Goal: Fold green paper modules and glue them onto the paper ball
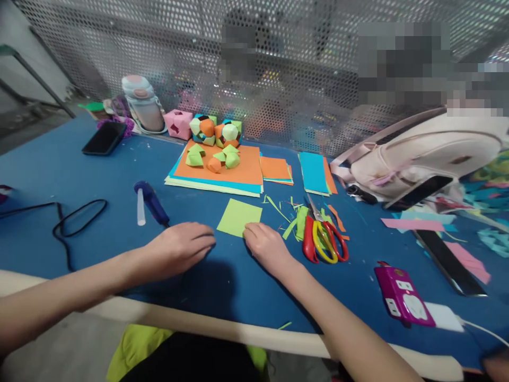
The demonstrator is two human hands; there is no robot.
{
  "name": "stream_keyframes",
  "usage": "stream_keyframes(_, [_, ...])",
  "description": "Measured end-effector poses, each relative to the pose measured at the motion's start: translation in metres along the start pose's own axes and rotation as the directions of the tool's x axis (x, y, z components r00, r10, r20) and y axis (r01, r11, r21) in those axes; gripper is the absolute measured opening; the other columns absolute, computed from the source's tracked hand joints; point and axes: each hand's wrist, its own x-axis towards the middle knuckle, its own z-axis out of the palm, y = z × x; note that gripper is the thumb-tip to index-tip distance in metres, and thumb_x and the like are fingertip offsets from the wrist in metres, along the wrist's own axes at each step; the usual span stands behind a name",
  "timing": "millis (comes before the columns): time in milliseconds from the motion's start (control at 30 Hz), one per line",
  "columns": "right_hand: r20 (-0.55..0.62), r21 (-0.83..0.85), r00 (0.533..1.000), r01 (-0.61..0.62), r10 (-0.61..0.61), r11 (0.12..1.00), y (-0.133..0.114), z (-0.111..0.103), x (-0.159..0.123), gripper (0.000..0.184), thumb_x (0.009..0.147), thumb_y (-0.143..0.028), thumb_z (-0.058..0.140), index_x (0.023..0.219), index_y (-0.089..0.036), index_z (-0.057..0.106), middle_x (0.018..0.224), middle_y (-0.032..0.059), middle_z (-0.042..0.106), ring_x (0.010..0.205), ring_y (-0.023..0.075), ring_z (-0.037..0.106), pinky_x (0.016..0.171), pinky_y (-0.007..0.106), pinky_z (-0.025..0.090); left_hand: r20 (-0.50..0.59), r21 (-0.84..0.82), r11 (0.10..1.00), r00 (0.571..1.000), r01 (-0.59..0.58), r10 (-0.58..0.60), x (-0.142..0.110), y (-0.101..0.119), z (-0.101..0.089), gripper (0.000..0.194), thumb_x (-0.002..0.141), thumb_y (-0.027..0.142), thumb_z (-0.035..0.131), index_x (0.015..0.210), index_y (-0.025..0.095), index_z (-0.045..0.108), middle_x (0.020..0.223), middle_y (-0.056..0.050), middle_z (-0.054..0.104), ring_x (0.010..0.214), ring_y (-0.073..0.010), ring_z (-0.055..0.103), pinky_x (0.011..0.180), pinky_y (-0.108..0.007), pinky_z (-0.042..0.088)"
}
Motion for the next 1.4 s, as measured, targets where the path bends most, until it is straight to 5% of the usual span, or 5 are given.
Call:
stream_keyframes(267, [-0.084,0.169,0.996,0.029,-0.015,0.985,0.003,-0.004,-0.003,0.023,0.090,-0.010,0.040,0.096,-0.013,0.062,0.099,0.0140,0.064,0.095,0.0223,0.058,0.083,0.037,0.051,0.070,-0.001,0.975,0.973,0.221,-0.220,0.071,-0.032,0.045,0.042,0.082,0.017,0.050,0.122,0.006,0.047,0.136,-0.022,0.042,0.123,-0.0287,0.042,0.099,-0.042,0.039])
stream_keyframes(700, [0.045,0.336,0.996,0.053,-0.072,0.940,0.014,-0.021,-0.010,0.025,0.088,-0.013,0.044,0.107,-0.015,0.059,0.112,0.0150,0.060,0.111,0.0260,0.053,0.090,0.045,0.049,0.112,0.035,0.963,0.956,0.268,-0.270,0.089,-0.040,0.050,0.029,0.082,0.024,0.048,0.104,0.011,0.062,0.093,-0.012,0.058,0.089,-0.0246,0.054,0.081,-0.039,0.044])
stream_keyframes(967, [0.254,0.061,0.965,-0.079,0.061,0.995,0.026,-0.057,-0.025,0.029,0.090,-0.016,0.038,0.075,-0.019,0.063,0.074,0.0083,0.061,0.066,0.0200,0.058,0.062,0.036,0.048,0.077,-0.007,0.961,0.958,0.276,-0.275,0.087,-0.047,0.046,0.021,0.081,0.020,0.048,0.091,0.013,0.065,0.086,-0.010,0.057,0.085,-0.0225,0.055,0.079,-0.037,0.045])
stream_keyframes(1200, [0.135,0.433,0.922,0.275,-0.363,0.858,-0.045,-0.029,-0.019,0.066,0.089,-0.058,0.033,0.135,-0.012,0.042,0.139,0.0119,0.045,0.134,0.0250,0.031,0.108,0.046,0.029,-0.002,-0.103,0.988,0.994,0.112,-0.113,0.083,-0.048,0.045,0.024,0.086,0.016,0.043,0.098,0.013,0.063,0.108,-0.012,0.062,0.104,-0.0213,0.055,0.092,-0.036,0.044])
stream_keyframes(1400, [0.372,0.256,0.917,0.049,-0.145,0.965,-0.006,-0.024,-0.056,0.071,0.083,-0.057,0.050,0.139,-0.016,0.037,0.143,0.0116,0.040,0.134,0.0253,0.032,0.108,0.048,0.031,0.126,0.059,0.997,0.990,0.055,-0.062,0.076,-0.045,0.051,0.032,0.090,0.026,0.043,0.117,0.015,0.056,0.133,-0.014,0.051,0.124,-0.0270,0.046,0.100,-0.044,0.038])
